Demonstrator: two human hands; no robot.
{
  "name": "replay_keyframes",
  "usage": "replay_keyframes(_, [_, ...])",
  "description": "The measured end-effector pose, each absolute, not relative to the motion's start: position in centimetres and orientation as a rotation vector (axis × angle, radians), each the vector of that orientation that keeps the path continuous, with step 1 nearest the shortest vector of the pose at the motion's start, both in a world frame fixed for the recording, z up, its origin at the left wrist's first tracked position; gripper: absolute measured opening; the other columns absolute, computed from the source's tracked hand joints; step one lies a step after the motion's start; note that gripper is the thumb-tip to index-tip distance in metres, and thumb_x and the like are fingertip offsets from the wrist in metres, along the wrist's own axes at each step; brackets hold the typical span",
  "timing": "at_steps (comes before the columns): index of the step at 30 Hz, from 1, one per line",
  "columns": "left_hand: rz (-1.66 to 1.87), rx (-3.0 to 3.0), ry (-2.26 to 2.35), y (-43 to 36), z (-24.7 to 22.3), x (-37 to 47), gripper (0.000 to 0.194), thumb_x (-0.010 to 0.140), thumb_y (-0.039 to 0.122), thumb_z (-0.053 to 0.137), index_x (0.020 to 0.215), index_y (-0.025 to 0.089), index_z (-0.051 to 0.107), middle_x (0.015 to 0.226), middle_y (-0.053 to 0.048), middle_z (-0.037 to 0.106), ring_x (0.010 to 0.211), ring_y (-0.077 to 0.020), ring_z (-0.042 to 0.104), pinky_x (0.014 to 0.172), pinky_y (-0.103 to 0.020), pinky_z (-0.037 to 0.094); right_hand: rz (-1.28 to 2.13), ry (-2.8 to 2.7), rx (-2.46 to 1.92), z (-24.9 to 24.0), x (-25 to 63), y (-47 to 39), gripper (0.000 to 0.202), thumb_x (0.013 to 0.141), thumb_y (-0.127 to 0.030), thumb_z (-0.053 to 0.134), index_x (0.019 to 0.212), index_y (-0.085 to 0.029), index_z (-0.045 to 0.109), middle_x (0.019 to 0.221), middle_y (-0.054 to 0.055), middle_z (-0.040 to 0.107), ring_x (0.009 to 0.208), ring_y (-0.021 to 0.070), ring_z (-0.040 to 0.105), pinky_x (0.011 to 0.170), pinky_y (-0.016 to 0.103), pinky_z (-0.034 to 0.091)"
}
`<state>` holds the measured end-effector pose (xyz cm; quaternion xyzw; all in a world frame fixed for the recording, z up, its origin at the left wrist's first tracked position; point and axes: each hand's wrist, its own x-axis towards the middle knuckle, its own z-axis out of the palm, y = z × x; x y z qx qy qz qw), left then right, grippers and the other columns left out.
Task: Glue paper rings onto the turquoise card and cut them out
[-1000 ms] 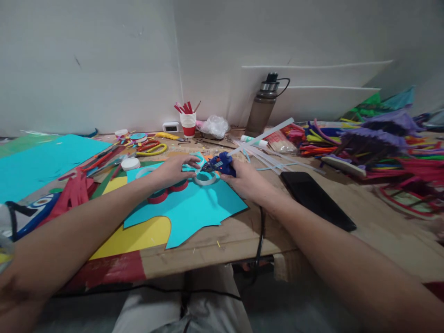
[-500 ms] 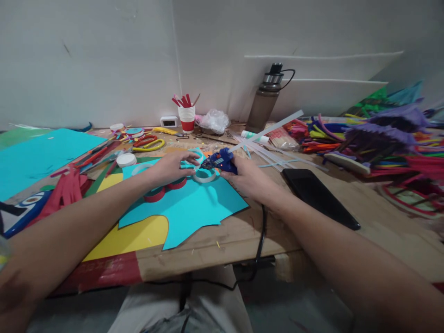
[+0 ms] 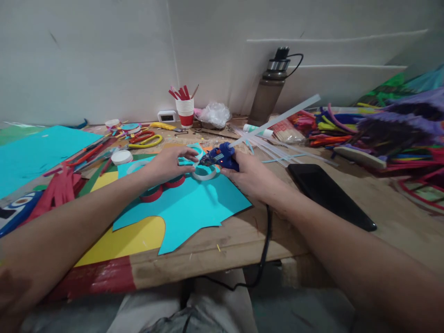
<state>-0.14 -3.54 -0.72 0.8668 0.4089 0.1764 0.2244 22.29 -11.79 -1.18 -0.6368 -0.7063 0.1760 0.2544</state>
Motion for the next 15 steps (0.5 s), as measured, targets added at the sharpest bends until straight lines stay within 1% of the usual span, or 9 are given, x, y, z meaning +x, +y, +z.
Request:
replay_keyframes(4, [0.49,2.387,1.127,-3.38,-0.86,-0.29,0.042,0.079,0.045,0.071,0.116,0.025,0.069,0.116,-0.004,0.075,0.109,-0.0271,0.068,0.098,-0.041,0.052,0.479,-1.909,-1.744,-1.14,22.34,-11.79,0.029,0.091,-0.028,0.064,0.117,-0.016,0.063,0.116,0.014,0.071,0.104,0.0274,0.066,0.084,0.035,0.049])
replay_keyframes(8, [0.49,2.419,1.104,-3.46,-0.79,-0.34,0.04,0.08,0.043,0.069,0.115,0.025,0.069,0.116,-0.004,0.075,0.108,-0.0262,0.069,0.098,-0.04,0.052,0.477,-1.916,-1.759,-1.14,22.3,-11.81,0.029,0.092,-0.03,0.062,0.117,-0.015,0.063,0.116,0.015,0.071,0.102,0.0282,0.066,0.082,0.035,0.049])
replay_keyframes(15, [0.464,2.428,1.118,-3.52,-0.71,-0.38,0.039,0.081,0.041,0.069,0.117,0.027,0.069,0.117,-0.004,0.075,0.112,-0.0267,0.067,0.102,-0.042,0.05,0.444,-1.939,-1.775,-0.93,22.13,-11.92,0.032,0.092,-0.027,0.062,0.121,-0.014,0.061,0.119,0.016,0.07,0.106,0.0285,0.065,0.086,0.036,0.048])
